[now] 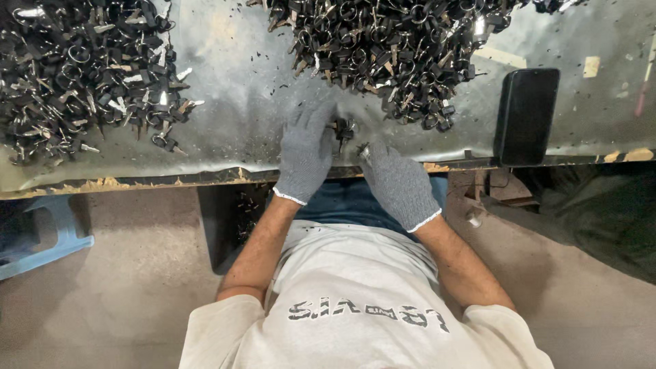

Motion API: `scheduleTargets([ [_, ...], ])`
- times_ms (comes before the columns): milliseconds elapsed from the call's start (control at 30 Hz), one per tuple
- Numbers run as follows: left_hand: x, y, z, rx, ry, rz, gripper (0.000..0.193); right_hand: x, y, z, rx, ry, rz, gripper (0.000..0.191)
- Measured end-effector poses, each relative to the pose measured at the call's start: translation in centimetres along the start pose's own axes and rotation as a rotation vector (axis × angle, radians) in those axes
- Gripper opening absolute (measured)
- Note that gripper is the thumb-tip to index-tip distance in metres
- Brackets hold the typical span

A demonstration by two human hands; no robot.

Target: The person picks small black metal parts one at a time from a large pile on the workbench, briefly handles each part with both gloved hands, and drops it into a bin below the table edge. The person repeats this pick-inspect-drop cycle continuously across the workbench surface.

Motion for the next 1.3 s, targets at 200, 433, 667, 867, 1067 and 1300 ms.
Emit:
scheduleTargets([
  [200,3.3,1.0,-1.2,0.007,0.161,-0.217,0.030,0.4,-0.2,-1.4,-0.105,0.134,-0.051,0.042],
  [433,2.1,-0.5,-0.4,0.001,0.015,-0.161,0.024,0.0,-0.7,0.9,0.153,-0.017,0.014,0.031],
  [667,2.6,-0.1,-0.2,-0.045,0.054,-0.212,0.017,-0.3,0.9,-0.3,0.050,0.152,0.077,0.027],
  [867,3.3,-0.7,0.3,0.058,0.096,-0.261,0.016,1.7,2.1,-0.2,0.057,0.051,-0.043,0.027],
  [1067,3.1,-1.1,0.2,0.047,0.061,-0.223,0.017,1.0,2.5,-0.2,-0.020,-0.084,-0.080,0.041],
  [1300,3.0,-1.4,0.3,0.072,0.096,-0.149,0.022,-0.3,3.2,0.0,0.029,-0.074,-0.054,0.040],
])
Point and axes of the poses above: each hand's wrist, its own y-axis towards the middle knuckle, its own x-axis out of the palm, z = x × y, the point moved 9 cm from there along y, towards the middle knuckle, and after that the axes turned 13 degrees about -x, right-handed, at the moved point
